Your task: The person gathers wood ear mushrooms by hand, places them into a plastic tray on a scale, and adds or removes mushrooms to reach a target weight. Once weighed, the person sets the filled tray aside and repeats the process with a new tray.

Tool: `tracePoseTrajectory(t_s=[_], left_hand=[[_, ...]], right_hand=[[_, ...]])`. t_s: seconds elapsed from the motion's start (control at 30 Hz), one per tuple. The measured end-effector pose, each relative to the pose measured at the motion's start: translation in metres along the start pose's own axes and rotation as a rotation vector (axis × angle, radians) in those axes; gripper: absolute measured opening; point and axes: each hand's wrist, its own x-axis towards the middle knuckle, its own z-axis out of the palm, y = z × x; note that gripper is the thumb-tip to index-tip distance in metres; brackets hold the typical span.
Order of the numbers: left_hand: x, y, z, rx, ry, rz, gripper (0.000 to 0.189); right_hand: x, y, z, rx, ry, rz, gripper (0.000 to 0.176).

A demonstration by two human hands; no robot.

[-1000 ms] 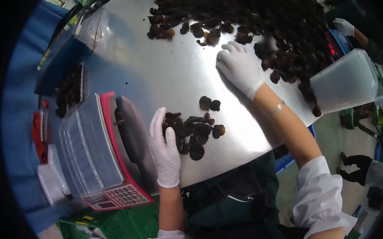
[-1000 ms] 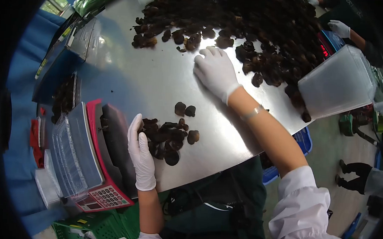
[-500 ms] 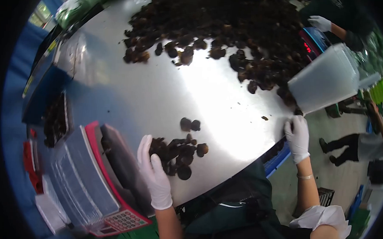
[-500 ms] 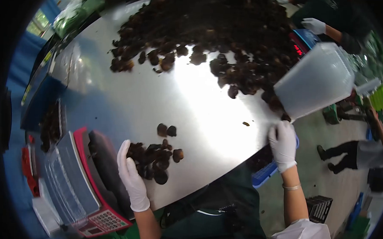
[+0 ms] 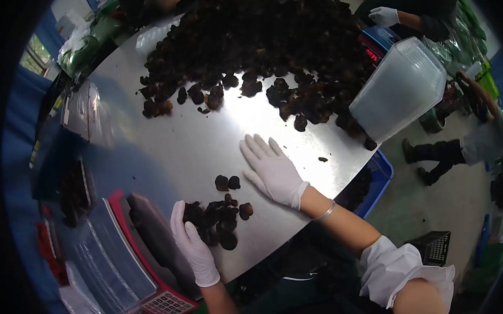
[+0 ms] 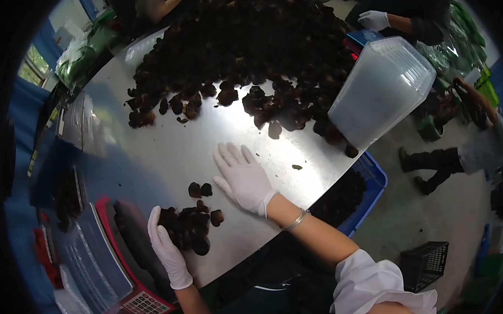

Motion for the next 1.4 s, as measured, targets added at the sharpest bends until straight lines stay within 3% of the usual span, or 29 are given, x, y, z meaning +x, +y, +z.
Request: tracePoseTrajectory(t_s=[0.1,0.23,0.3,0.37,0.43,0.47,0.57,0.63,0.7,0.73,0.8,0.83,0.9,0.93,0.97,1.0,1.03,1.13,1.2,1.27,1.37,1.4], left_hand=[[0.0,-0.002,0.0,0.006,0.002,-0.007,0.044],[0.001,0.002,0.001,0.038,-0.004,-0.012,0.044],[0.003,0.005,0.003,0.072,0.002,-0.006,0.044],[0.003,0.004,0.002,0.07,0.005,-0.008,0.045],[0.003,0.002,0.002,0.066,0.006,-0.004,0.045],[0.004,0.001,0.002,0.055,0.015,0.0,0.045],[0.003,0.001,0.002,0.041,0.021,-0.005,0.044],[0.005,0.0,0.002,0.045,0.029,-0.001,0.044],[0.003,0.001,0.002,0.048,0.025,-0.013,0.044],[0.003,0.002,0.003,0.069,0.031,-0.013,0.044],[0.006,0.002,0.005,0.093,0.032,-0.012,0.043],[0.006,0.0,0.005,0.097,0.031,-0.003,0.043],[0.005,0.001,0.004,0.109,0.019,-0.003,0.043],[0.005,0.003,0.004,0.103,0.019,-0.002,0.044],[0.006,0.005,0.005,0.094,0.023,0.001,0.044],[0.005,0.004,0.005,0.094,0.021,-0.003,0.044],[0.005,0.004,0.005,0.097,0.023,-0.007,0.044],[0.006,0.003,0.005,0.107,0.03,-0.009,0.045],[0.004,0.003,0.006,0.12,0.028,-0.018,0.044],[0.006,0.002,0.006,0.123,0.026,-0.008,0.044],[0.006,-0.001,0.005,0.12,0.023,0.019,0.044],[0.006,-0.001,0.006,0.125,0.022,0.012,0.044]], right_hand=[[-0.015,0.015,-0.018,-0.192,-0.023,0.269,0.072],[-0.085,0.045,-0.065,-0.241,0.122,0.564,0.07],[-0.108,0.06,-0.086,-0.407,0.164,0.473,0.051],[-0.086,0.048,-0.121,-0.036,0.144,0.48,0.043],[-0.057,0.07,-0.115,-0.093,0.317,0.175,0.044],[-0.034,0.077,-0.113,-0.122,0.408,0.12,0.046],[0.013,0.112,-0.093,-0.521,0.451,0.197,0.061],[0.017,0.108,-0.075,-0.397,0.258,0.287,0.064],[0.007,0.055,-0.069,-0.315,0.242,0.229,0.052],[-0.001,0.032,-0.07,-0.275,0.075,0.24,0.049],[-0.021,0.006,-0.063,-0.154,0.019,0.024,0.045],[-0.027,0.001,-0.059,-0.107,0.108,-0.046,0.037],[-0.024,0.02,-0.07,0.108,0.073,0.044,0.032],[-0.017,0.023,-0.091,0.216,0.187,0.163,0.04],[-0.012,0.034,-0.091,-0.056,0.445,0.21,0.037],[-0.005,0.053,-0.097,-0.199,0.492,0.218,0.04],[-0.007,0.077,-0.083,-0.442,0.473,0.296,0.047],[-0.016,0.048,-0.073,-0.361,0.114,0.356,0.059],[-0.035,0.019,-0.049,-0.046,-0.078,0.157,0.064],[-0.046,-0.014,-0.037,-0.006,-0.197,-0.082,0.055],[-0.03,-0.01,-0.049,0.118,-0.048,-0.137,0.05],[-0.017,0.0,-0.065,0.153,-0.019,-0.026,0.045]])
